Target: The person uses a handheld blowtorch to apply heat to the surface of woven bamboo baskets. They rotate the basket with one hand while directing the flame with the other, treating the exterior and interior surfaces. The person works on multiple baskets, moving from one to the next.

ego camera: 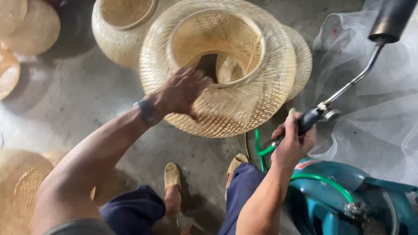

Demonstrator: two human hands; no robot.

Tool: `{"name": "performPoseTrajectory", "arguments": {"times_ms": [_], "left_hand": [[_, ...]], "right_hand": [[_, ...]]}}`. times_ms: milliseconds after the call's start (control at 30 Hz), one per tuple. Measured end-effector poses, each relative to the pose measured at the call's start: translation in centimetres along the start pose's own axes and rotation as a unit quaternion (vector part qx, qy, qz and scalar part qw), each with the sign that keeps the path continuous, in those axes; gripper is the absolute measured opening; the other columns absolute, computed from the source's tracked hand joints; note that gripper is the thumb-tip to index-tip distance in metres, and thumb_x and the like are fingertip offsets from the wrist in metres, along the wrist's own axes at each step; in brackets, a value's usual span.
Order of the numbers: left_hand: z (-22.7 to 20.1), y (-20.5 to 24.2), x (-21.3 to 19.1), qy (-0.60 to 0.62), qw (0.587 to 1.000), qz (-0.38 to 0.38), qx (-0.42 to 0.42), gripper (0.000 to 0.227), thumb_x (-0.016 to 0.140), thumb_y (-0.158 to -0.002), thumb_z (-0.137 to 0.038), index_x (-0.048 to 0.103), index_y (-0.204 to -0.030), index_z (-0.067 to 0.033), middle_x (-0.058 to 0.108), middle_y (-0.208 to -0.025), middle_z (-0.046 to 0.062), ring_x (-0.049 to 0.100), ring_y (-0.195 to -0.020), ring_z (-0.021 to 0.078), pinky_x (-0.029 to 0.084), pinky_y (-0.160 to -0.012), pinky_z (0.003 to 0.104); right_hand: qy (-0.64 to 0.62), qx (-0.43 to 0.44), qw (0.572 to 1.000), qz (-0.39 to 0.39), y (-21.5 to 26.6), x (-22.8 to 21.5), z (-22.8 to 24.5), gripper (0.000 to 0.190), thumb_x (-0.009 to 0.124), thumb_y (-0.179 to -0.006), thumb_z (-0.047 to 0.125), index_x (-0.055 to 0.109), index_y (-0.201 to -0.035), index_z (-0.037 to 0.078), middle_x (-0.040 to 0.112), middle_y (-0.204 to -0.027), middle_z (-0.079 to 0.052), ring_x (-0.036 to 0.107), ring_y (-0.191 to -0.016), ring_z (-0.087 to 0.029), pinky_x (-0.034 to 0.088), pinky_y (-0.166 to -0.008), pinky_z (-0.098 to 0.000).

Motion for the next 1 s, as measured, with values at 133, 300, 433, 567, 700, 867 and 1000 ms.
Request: {"name": "performPoseTrajectory", "arguments": {"times_ms": [133,300,433,567,700,867,1000], "left_hand": [[-4.0,10.0,-0.1,-0.092,0.978,-0.186,0.01,0.143,0.077,-0.026,-0.09,0.049,-0.133,0.0015,0.062,-0.132,0.024,0.055,-0.125,0.0379,0.04,-0.099,0.056],[-4.5,16.9,11.2,0.067,0.982,0.088,-0.154,0.124,0.088,-0.044,-0.076,0.047,-0.139,-0.0074,0.057,-0.116,0.011,0.051,-0.115,0.029,0.041,-0.101,0.043],[-4.9,19.8,17.7,0.122,0.965,0.082,-0.218,0.115,0.092,-0.04,-0.069,0.051,-0.13,-0.0097,0.058,-0.114,0.009,0.051,-0.115,0.0297,0.041,-0.097,0.043],[-6.9,21.6,23.5,0.13,0.959,0.027,-0.251,0.108,0.092,-0.041,-0.065,0.053,-0.125,-0.0081,0.058,-0.11,0.009,0.053,-0.112,0.0291,0.041,-0.095,0.043],[-9.1,22.3,28.0,0.122,0.949,-0.057,-0.285,0.11,0.091,-0.041,-0.061,0.053,-0.127,-0.0047,0.057,-0.107,0.01,0.053,-0.107,0.0286,0.04,-0.093,0.044],[-11.0,22.3,33.1,0.158,0.922,-0.065,-0.346,0.104,0.092,-0.043,-0.055,0.053,-0.126,-0.0057,0.056,-0.107,0.01,0.052,-0.107,0.0295,0.04,-0.096,0.044],[-12.8,22.0,38.4,0.179,0.909,-0.042,-0.374,0.091,0.091,-0.051,-0.047,0.054,-0.125,-0.0096,0.056,-0.11,0.009,0.053,-0.11,0.0285,0.039,-0.098,0.044]], "right_hand": [[-0.009,0.021,1.0,0.012,0.2,0.0,-0.4,0.02,0.074,-0.102,0.015,0.056,-0.1,0.005,0.051,-0.074,-0.001,0.049,-0.056,-0.01,0.042,-0.048,-0.0263],[0.016,0.058,0.997,0.056,1.1,2.0,-2.6,0.023,0.076,-0.101,0.016,0.057,-0.099,0.003,0.053,-0.073,-0.001,0.05,-0.055,-0.01,0.043,-0.047,-0.0257],[0.065,0.092,0.99,0.087,1.9,3.1,-3.6,0.023,0.077,-0.098,0.018,0.058,-0.098,0.004,0.054,-0.07,-0.001,0.051,-0.051,-0.009,0.043,-0.044,-0.0243],[0.134,0.094,0.975,0.148,2.5,4.4,-4.0,0.026,0.076,-0.099,0.021,0.057,-0.093,0.004,0.054,-0.07,-0.001,0.05,-0.05,-0.008,0.041,-0.043,-0.0245],[0.201,0.112,0.956,0.182,3.4,5.3,-4.7,0.035,0.076,-0.102,0.024,0.052,-0.087,0.004,0.055,-0.069,-0.002,0.05,-0.05,-0.008,0.041,-0.042,-0.0245],[0.301,0.09,0.917,0.247,5.5,7.7,-4.8,0.035,0.074,-0.104,0.027,0.052,-0.089,0.004,0.056,-0.07,-0.002,0.051,-0.051,-0.008,0.041,-0.042,-0.0247],[0.386,0.067,0.866,0.31,6.7,9.2,-5.3,0.032,0.068,-0.107,0.03,0.052,-0.094,0.006,0.058,-0.071,-0.001,0.052,-0.052,-0.007,0.041,-0.041,-0.0242]]}}
Point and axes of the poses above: each hand's wrist, its own y-axis away from the middle knuckle, its own x-axis out of the palm, z = x × y, the point moved 10 cm from there along -y, towards the middle knuckle
